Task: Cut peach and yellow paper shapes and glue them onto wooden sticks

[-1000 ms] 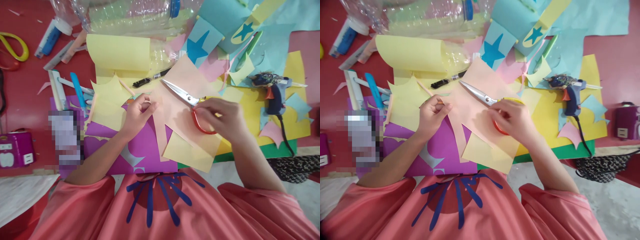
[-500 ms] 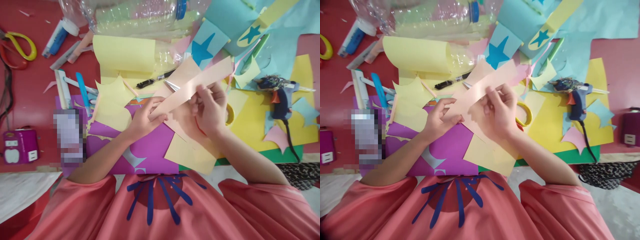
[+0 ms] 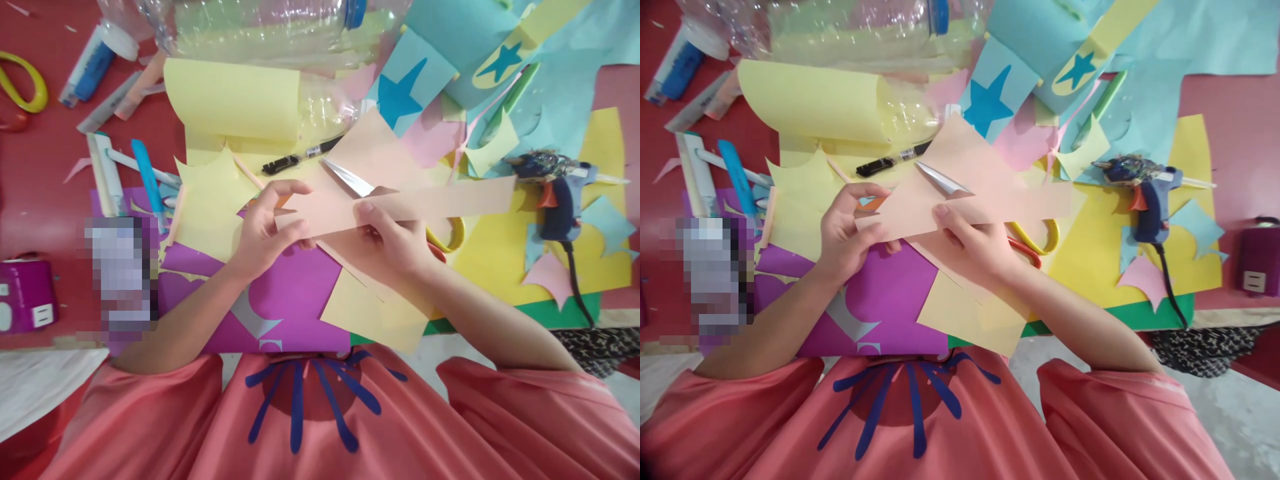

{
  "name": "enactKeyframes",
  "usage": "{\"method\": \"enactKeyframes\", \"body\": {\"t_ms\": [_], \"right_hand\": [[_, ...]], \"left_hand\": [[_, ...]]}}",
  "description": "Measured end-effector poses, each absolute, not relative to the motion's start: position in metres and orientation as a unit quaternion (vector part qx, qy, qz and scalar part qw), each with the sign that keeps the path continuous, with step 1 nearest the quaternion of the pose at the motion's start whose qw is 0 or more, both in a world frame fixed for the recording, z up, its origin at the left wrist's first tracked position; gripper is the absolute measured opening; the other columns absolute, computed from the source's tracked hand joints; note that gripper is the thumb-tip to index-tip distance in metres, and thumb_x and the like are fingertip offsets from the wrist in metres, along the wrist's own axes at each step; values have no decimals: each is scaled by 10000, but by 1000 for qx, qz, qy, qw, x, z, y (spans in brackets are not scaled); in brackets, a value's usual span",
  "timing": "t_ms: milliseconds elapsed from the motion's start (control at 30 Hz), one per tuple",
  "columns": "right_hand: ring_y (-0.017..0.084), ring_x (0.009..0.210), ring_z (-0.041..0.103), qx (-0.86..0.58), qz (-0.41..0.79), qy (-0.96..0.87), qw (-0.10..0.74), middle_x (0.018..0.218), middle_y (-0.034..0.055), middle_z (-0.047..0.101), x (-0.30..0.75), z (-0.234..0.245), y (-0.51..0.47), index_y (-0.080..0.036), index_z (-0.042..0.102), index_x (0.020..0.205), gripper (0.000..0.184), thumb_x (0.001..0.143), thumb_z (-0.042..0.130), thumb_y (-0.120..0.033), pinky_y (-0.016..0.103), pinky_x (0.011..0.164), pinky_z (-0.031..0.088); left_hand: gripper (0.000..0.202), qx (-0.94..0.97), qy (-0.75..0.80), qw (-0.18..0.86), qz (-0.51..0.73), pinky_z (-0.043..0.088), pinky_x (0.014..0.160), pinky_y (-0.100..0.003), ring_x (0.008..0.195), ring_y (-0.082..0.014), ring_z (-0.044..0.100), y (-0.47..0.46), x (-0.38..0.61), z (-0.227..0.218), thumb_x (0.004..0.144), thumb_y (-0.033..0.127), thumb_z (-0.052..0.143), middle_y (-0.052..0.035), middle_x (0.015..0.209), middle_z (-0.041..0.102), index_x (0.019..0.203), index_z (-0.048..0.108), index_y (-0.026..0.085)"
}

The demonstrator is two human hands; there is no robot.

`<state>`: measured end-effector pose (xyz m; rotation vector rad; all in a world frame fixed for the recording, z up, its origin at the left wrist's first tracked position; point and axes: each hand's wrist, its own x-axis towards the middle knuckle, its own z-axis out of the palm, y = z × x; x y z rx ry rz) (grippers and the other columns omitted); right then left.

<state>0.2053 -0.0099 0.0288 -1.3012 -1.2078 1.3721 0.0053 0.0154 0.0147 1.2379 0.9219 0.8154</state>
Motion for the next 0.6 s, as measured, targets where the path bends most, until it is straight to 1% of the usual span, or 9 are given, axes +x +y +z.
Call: {"method": "enactKeyframes", "body": {"t_ms": [67, 100, 167, 233, 333, 400, 467, 533, 600], "right_hand": [[91, 462, 367, -531, 553, -489, 416, 522, -39, 399, 207, 29, -9, -225, 435, 568, 467, 904, 533, -533, 255, 455, 339], [90, 462, 370, -535, 550, -494, 409, 524, -39, 401, 207, 29, -8, -223, 434, 569, 470, 914, 519, -531, 253, 457, 343], [88, 463, 370, -536, 537, -512, 403, 524, -41, 392, 206, 28, -7, -222, 426, 579, 467, 942, 474, -513, 250, 458, 345], [89, 479, 382, -525, 522, -549, 388, 533, -40, 387, 206, 25, -6, -223, 405, 587, 453, 975, 416, -456, 252, 476, 359], [104, 590, 458, -506, 463, -645, 336, 606, -23, 448, 206, 20, -6, -229, 398, 607, 382, 966, 421, -357, 275, 603, 437], [126, 713, 515, -504, 421, -689, 306, 671, -14, 491, 206, 16, -7, -240, 413, 633, 319, 938, 461, -320, 308, 744, 471], [146, 799, 541, -508, 408, -698, 298, 704, -7, 504, 208, 11, -9, -249, 415, 649, 283, 924, 466, -290, 330, 831, 477], [158, 808, 544, -507, 408, -697, 301, 710, 1, 497, 209, 6, -11, -250, 400, 647, 274, 913, 464, -274, 339, 839, 487], [158, 743, 523, -497, 404, -700, 315, 682, -2, 474, 209, 2, -13, -246, 385, 637, 285, 874, 530, -306, 343, 784, 492]], "left_hand": [[470, 502, 367, 678, 392, 555, 530, -289, 594, -167, 680, 18, 6, 14, 784, 615, 621, 43, 626, 632, 1088, 549, 265], [458, 483, 339, 695, 411, 569, 553, -299, 632, -174, 689, 19, 6, 14, 768, 619, 631, 35, 659, 643, 1049, 567, 262], [355, 471, 285, 707, 445, 582, 597, -302, 675, -165, 691, 19, 8, 12, 773, 529, 668, 30, 723, 656, 998, 604, 262], [262, 503, 240, 694, 456, 574, 595, -289, 651, -144, 680, 17, 9, 9, 846, 460, 628, 28, 761, 657, 1032, 628, 275], [255, 583, 233, 653, 423, 560, 626, -257, 753, -139, 683, 14, 9, 6, 895, 418, 610, -12, 943, 679, 1114, 647, 292], [242, 646, 231, 608, 399, 555, 700, -253, 829, -138, 661, 14, 9, 6, 912, 408, 592, -28, 979, 665, 1112, 658, 288], [225, 699, 243, 556, 377, 546, 739, -255, 873, -141, 634, 15, 8, 7, 920, 419, 574, -37, 967, 644, 1069, 660, 273], [220, 735, 271, 508, 358, 539, 760, -266, 910, -148, 620, 16, 9, 9, 913, 444, 575, -45, 979, 629, 993, 650, 253], [228, 755, 294, 475, 343, 531, 804, -285, 939, -153, 617, 16, 10, 10, 913, 451, 568, -48, 999, 636, 890, 627, 233]]}}
